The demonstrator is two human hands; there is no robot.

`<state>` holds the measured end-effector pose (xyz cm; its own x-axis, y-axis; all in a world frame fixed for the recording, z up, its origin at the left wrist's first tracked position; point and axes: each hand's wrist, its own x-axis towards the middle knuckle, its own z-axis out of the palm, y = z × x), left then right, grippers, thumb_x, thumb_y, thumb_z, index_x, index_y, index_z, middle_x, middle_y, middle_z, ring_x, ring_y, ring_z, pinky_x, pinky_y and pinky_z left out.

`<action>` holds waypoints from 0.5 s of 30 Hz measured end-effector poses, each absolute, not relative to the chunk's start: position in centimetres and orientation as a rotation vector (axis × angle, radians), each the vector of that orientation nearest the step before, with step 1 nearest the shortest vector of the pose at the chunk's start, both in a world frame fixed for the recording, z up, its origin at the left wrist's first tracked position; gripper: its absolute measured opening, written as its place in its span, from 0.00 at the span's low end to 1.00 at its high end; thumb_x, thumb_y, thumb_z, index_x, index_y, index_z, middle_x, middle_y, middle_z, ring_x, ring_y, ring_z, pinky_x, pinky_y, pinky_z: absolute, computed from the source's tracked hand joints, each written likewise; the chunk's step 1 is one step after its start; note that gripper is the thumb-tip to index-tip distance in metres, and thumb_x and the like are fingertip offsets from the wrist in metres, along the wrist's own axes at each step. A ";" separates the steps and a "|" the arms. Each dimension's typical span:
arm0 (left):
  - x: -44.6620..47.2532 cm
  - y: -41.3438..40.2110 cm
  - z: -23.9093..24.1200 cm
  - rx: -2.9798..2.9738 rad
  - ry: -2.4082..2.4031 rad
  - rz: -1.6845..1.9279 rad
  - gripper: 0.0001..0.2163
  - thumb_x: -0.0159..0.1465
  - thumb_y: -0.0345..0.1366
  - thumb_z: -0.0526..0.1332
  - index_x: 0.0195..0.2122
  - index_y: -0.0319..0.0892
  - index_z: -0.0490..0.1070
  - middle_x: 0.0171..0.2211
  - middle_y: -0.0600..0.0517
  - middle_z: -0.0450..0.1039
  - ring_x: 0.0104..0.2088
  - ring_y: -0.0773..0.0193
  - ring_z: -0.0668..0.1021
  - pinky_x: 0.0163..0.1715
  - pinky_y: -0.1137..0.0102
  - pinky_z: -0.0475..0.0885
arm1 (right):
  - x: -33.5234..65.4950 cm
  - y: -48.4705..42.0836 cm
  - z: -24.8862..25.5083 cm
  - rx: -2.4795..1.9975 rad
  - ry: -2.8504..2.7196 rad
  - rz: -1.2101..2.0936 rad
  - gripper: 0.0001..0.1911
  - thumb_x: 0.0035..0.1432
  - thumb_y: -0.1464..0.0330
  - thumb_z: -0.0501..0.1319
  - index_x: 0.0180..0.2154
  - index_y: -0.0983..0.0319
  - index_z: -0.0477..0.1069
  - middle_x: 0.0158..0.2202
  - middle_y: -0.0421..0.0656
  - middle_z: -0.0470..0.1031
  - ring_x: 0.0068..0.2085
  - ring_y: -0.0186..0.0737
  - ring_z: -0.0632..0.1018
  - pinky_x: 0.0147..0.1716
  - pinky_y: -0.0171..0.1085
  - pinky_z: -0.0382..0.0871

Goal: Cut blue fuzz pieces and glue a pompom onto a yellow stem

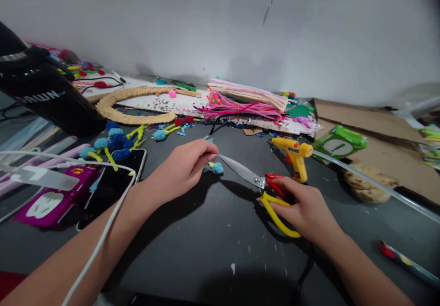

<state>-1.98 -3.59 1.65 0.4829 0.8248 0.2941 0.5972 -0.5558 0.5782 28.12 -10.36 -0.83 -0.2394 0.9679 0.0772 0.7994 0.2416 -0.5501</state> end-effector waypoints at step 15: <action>-1.9 -3.8 1.8 2.387 1.174 0.877 0.05 0.69 0.31 0.54 0.39 0.41 0.69 0.34 0.54 0.74 0.33 0.69 0.75 0.36 0.76 0.67 | 27.5 -10.6 -1.1 -1.640 -2.057 0.564 0.16 0.50 0.63 0.69 0.40 0.59 0.71 0.28 0.36 0.74 0.26 0.33 0.69 0.28 0.31 0.65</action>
